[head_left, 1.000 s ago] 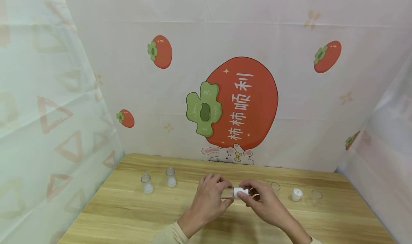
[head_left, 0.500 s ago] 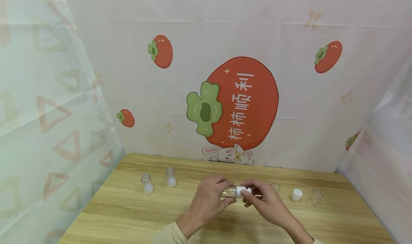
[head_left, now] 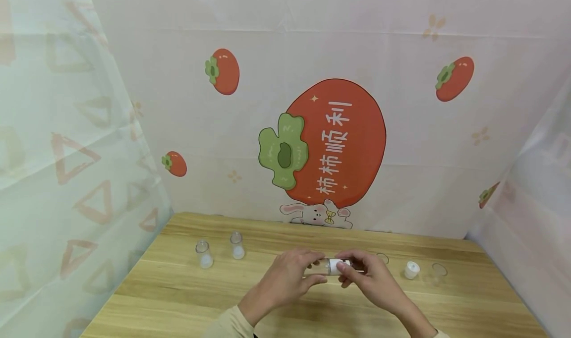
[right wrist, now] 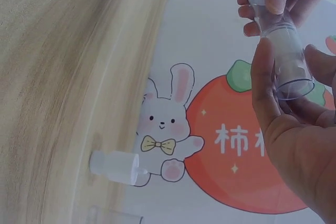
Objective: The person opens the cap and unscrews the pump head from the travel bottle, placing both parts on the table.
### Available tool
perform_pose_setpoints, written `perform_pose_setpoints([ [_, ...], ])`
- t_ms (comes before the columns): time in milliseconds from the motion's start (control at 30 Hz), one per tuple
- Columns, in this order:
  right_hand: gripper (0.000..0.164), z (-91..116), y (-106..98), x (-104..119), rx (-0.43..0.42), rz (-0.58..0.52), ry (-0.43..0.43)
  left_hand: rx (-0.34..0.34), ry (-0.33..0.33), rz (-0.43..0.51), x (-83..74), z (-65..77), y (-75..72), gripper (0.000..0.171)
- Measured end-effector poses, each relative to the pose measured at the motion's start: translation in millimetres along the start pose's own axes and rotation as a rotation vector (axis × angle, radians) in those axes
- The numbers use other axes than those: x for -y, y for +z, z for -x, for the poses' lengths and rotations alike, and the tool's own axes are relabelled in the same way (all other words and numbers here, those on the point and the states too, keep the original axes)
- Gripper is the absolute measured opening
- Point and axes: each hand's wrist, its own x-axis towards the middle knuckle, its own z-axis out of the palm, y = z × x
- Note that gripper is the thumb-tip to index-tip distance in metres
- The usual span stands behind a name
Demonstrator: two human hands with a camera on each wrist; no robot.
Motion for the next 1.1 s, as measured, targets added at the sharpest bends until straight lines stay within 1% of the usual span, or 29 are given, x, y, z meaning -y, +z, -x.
perform_pose_setpoints([
  [133,0.028,0.1,-1.2,0.7,0.001,0.008,-0.002,0.031,0.009,0.064,1.0,-1.7,-2.7,0.033],
  [400,0.026,1.5,-2.0,0.3,0.005,0.015,-0.026,0.075,0.005,0.13,1.0,-3.8,-5.0,0.028],
  [733,0.027,2.9,-2.6,0.4,-0.005,0.036,-0.047,0.074,0.002,0.168,0.2,-4.4,-7.3,0.023],
  [1100,0.023,4.1,-2.5,1.0,-0.003,0.046,-0.066,0.109,-0.029,0.248,0.7,-4.0,-8.6,0.025],
])
